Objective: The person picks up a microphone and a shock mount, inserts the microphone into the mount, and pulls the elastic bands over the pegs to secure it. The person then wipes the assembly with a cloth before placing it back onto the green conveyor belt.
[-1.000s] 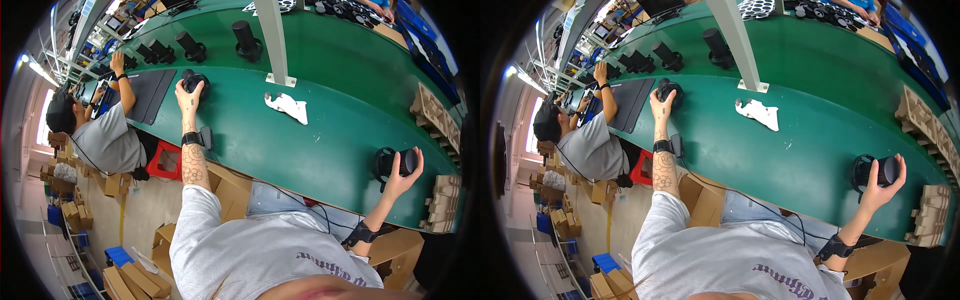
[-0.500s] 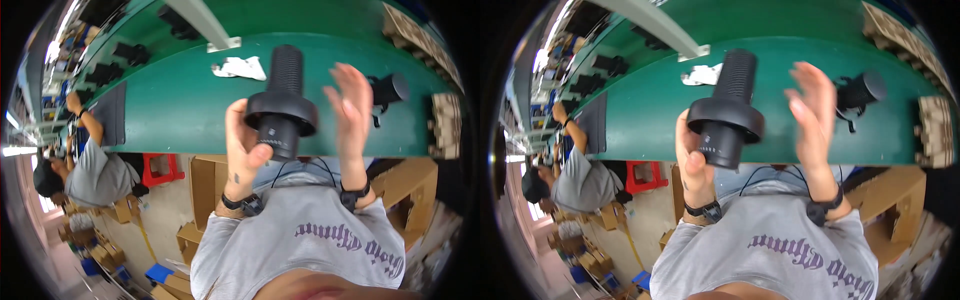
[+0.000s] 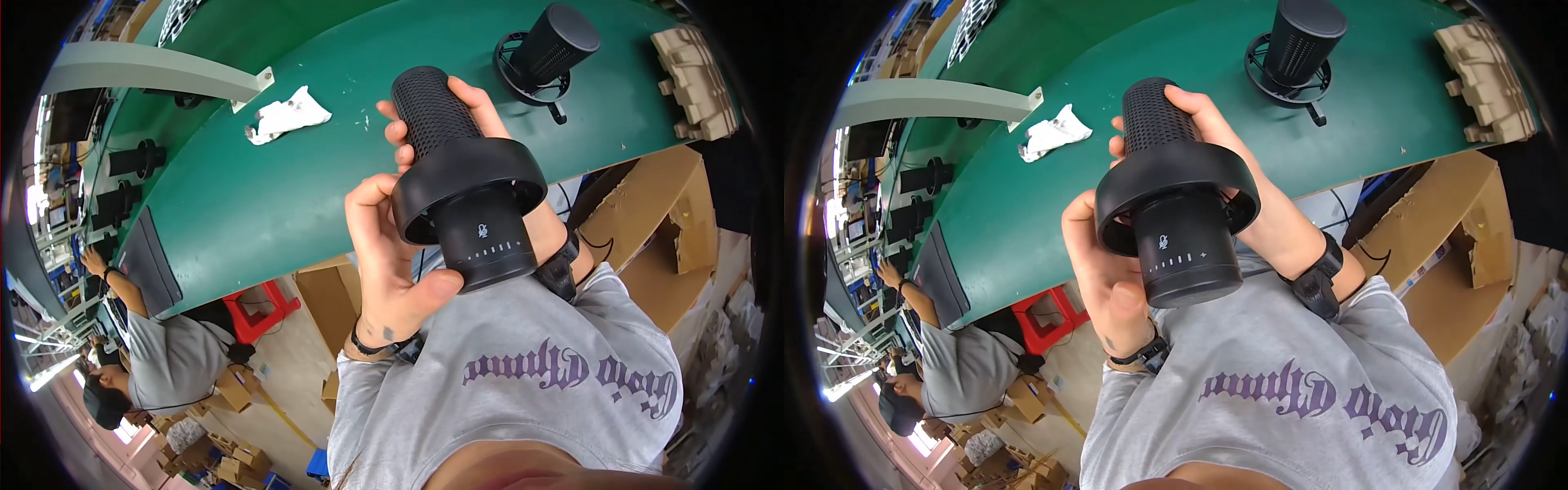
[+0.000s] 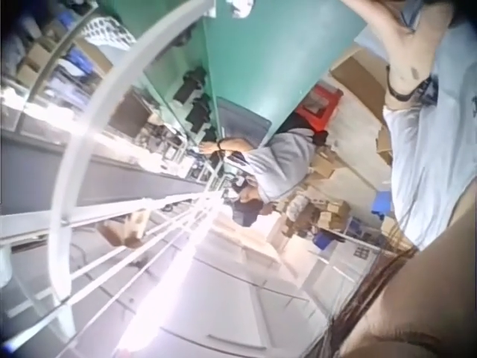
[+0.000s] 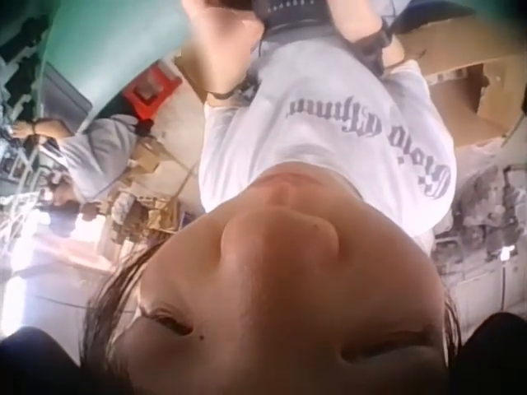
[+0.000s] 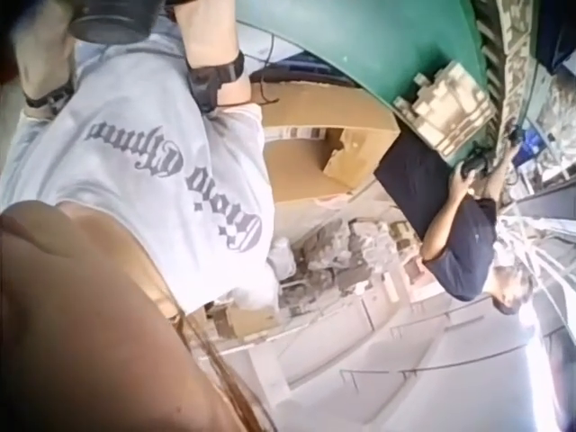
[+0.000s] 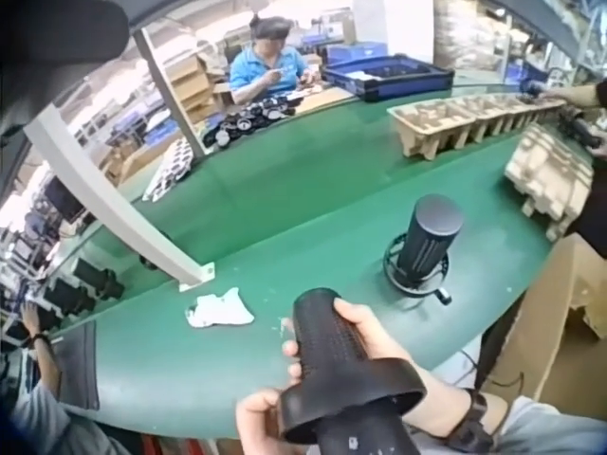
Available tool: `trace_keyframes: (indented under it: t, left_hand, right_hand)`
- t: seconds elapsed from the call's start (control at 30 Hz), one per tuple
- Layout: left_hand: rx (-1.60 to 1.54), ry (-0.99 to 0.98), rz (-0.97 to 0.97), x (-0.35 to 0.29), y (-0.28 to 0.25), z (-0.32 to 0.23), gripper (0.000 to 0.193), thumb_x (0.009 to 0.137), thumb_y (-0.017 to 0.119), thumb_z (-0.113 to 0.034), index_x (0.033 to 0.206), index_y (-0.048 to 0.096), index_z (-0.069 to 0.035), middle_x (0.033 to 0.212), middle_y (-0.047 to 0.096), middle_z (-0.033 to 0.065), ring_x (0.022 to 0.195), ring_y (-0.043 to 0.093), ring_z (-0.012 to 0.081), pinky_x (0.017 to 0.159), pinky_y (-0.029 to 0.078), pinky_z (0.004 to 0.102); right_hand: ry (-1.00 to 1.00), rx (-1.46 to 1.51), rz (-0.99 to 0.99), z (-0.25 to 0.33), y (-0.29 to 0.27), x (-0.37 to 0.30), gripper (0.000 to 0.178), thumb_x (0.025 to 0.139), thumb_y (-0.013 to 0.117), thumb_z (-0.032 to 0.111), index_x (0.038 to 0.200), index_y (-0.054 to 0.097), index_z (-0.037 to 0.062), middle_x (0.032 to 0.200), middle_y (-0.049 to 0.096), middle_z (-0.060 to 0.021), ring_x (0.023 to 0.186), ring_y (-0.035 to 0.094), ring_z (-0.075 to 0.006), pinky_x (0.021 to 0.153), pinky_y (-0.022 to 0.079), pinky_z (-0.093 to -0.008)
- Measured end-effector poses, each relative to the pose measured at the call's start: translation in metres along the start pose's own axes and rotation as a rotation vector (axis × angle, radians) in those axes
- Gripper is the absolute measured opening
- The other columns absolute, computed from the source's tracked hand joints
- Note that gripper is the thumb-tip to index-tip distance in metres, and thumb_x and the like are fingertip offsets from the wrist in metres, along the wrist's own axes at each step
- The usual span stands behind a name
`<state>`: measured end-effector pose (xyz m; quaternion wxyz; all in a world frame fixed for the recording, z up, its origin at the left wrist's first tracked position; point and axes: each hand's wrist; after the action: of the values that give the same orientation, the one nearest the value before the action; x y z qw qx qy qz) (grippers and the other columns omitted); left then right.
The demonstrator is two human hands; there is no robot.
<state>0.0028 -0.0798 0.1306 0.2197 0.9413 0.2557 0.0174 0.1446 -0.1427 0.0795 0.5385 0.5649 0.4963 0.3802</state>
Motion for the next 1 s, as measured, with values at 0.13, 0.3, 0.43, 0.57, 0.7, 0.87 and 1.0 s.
trace_keyframes:
  t: [0.13,0.3,0.43,0.57,0.7,0.87,1.0]
  left_hand:
    - [0.061,0.041,0.101,-0.005,-0.003,-0.001,0.079,0.070,0.078,-0.021,0.128,0.026,-0.004,0.119,0.040,0.0079,0.112,0.043,0.0167,0.094,0.041,0.0324]
    - [0.068,0.024,0.078,-0.012,0.003,-0.005,0.069,0.074,0.072,-0.021,0.126,0.031,-0.001,0.118,0.040,0.0092,0.112,0.043,0.0184,0.096,0.038,0.0341]
    - [0.300,0.122,0.363,0.000,-0.023,-0.008,0.047,0.073,0.070,-0.021,0.110,0.050,0.002,0.112,0.045,0.0107,0.109,0.045,0.0213,0.095,0.037,0.0373]
    - [0.745,0.249,0.464,-0.001,-0.026,-0.017,0.024,0.066,0.073,-0.013,0.085,0.064,-0.001,0.099,0.050,0.0113,0.098,0.052,0.0278,0.084,0.043,0.0365]
    - [0.776,0.106,0.581,-0.005,-0.019,-0.023,0.022,0.061,0.077,-0.007,0.081,0.067,-0.002,0.100,0.051,0.0114,0.096,0.052,0.0274,0.080,0.045,0.0363]
    - [0.471,0.199,0.103,-0.010,-0.038,0.016,0.113,0.046,0.091,-0.018,0.139,0.028,-0.004,0.131,0.038,0.0147,0.118,0.048,0.0290,0.100,0.042,0.0412]
    - [0.174,-0.164,0.331,-0.017,-0.040,0.044,0.099,0.057,0.086,-0.027,0.134,0.032,0.002,0.132,0.040,0.0174,0.120,0.047,0.0283,0.098,0.043,0.0393]
  right_hand:
    - [0.015,0.023,-0.006,-0.005,0.005,-0.006,0.052,0.092,0.049,0.044,0.114,0.053,-0.0020,0.101,0.062,-0.0157,0.089,0.065,-0.0256,0.080,0.055,-0.0369]
    - [-0.061,-0.071,-0.005,-0.007,0.005,-0.012,0.052,0.092,0.048,0.044,0.118,0.051,-0.0006,0.100,0.063,-0.0162,0.086,0.066,-0.0267,0.080,0.055,-0.0378]
    - [-0.270,-0.355,0.132,-0.001,0.006,-0.026,0.057,0.088,0.051,0.041,0.128,0.043,0.0009,0.097,0.063,-0.0173,0.079,0.066,-0.0264,0.071,0.057,-0.0352]
    - [-0.489,-1.084,0.068,0.001,0.038,-0.041,0.099,0.063,0.070,0.048,0.134,0.032,-0.0102,0.086,0.060,-0.0204,0.065,0.063,-0.0214,0.053,0.055,-0.0290]
    - [-0.272,-0.965,0.090,0.000,0.036,-0.051,0.094,0.070,0.073,0.034,0.140,0.023,-0.0030,0.108,0.056,-0.0195,0.090,0.057,-0.0239,0.076,0.047,-0.0324]
    - [-0.542,-1.026,0.102,-0.002,0.015,-0.047,0.096,0.064,0.070,0.052,0.125,0.040,-0.0149,0.092,0.058,-0.0252,0.066,0.063,-0.0208,0.053,0.053,-0.0270]
    - [-0.562,-1.004,0.020,-0.011,0.017,-0.060,0.093,0.066,0.072,0.050,0.126,0.040,-0.0131,0.096,0.059,-0.0260,0.073,0.063,-0.0238,0.062,0.054,-0.0299]
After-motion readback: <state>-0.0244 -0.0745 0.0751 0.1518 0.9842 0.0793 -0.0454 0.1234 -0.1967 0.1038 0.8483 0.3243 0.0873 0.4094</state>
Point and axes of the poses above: each hand's wrist, its own x-axis towards the middle knuckle, its own y-axis out of the palm, z = x × y
